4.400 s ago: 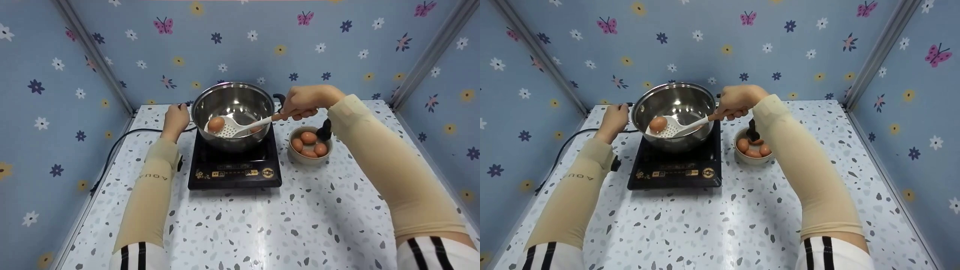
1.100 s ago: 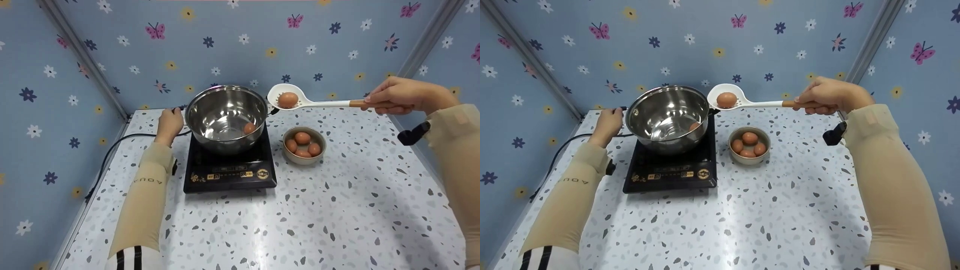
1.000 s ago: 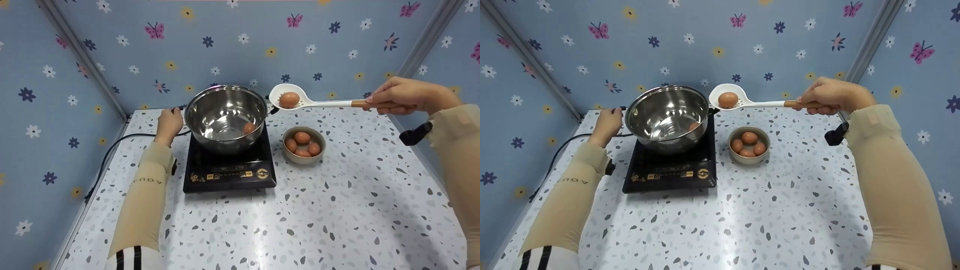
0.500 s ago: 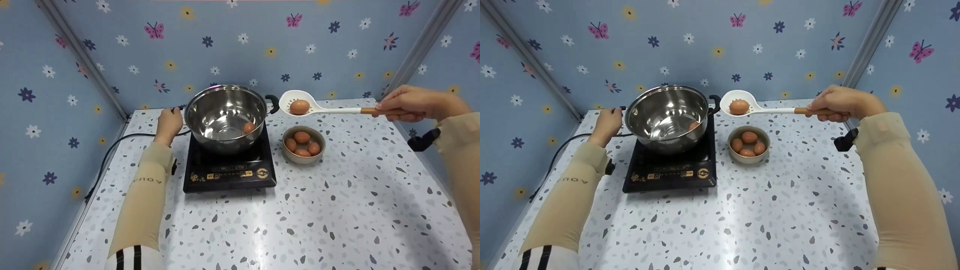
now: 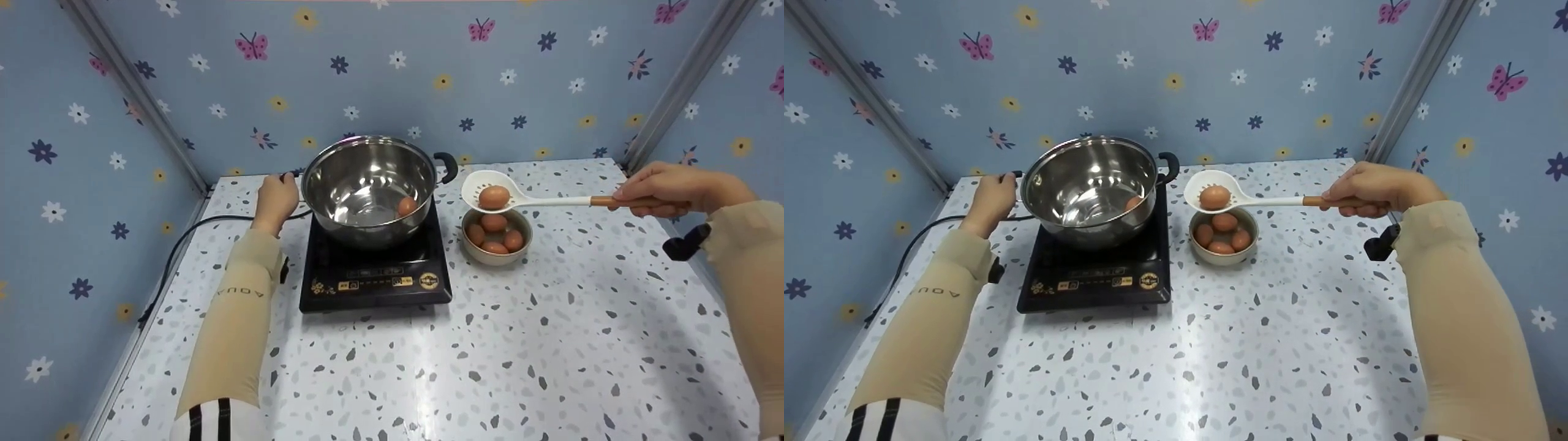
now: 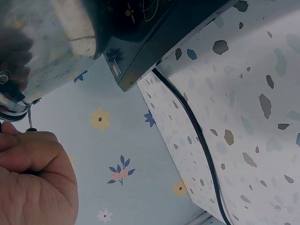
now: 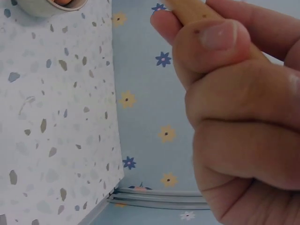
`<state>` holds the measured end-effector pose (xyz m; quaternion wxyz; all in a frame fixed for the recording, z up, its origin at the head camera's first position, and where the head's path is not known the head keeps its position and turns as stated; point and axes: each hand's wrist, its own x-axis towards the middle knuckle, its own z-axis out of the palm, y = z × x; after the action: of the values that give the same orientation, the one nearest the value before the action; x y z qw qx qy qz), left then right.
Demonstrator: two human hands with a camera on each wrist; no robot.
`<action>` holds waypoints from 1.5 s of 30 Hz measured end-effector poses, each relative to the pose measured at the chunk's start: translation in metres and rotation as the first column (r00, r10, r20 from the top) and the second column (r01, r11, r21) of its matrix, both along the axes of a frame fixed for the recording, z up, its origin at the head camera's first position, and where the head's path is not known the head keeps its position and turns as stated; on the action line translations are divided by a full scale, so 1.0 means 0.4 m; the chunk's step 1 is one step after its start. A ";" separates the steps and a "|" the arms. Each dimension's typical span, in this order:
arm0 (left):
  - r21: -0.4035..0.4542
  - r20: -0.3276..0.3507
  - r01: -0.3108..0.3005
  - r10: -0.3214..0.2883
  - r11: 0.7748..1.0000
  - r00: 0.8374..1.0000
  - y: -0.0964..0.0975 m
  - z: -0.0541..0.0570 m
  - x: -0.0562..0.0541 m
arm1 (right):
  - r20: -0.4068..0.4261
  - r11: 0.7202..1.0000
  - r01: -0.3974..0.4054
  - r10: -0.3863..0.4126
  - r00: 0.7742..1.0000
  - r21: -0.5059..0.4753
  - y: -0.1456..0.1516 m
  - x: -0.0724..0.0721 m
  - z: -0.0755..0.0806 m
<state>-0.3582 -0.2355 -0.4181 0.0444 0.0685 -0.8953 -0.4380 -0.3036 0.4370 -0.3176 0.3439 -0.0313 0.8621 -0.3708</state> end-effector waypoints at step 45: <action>-0.003 0.033 -0.011 0.011 1.000 0.999 0.001 0.005 0.005 | -0.153 0.996 0.008 0.006 0.988 0.094 0.035 0.004 -0.114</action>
<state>-0.3564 -0.2350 -0.4161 0.0322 0.0807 -0.8960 -0.4355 -0.3021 0.4509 -0.3633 0.2778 -0.0429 0.9025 -0.3263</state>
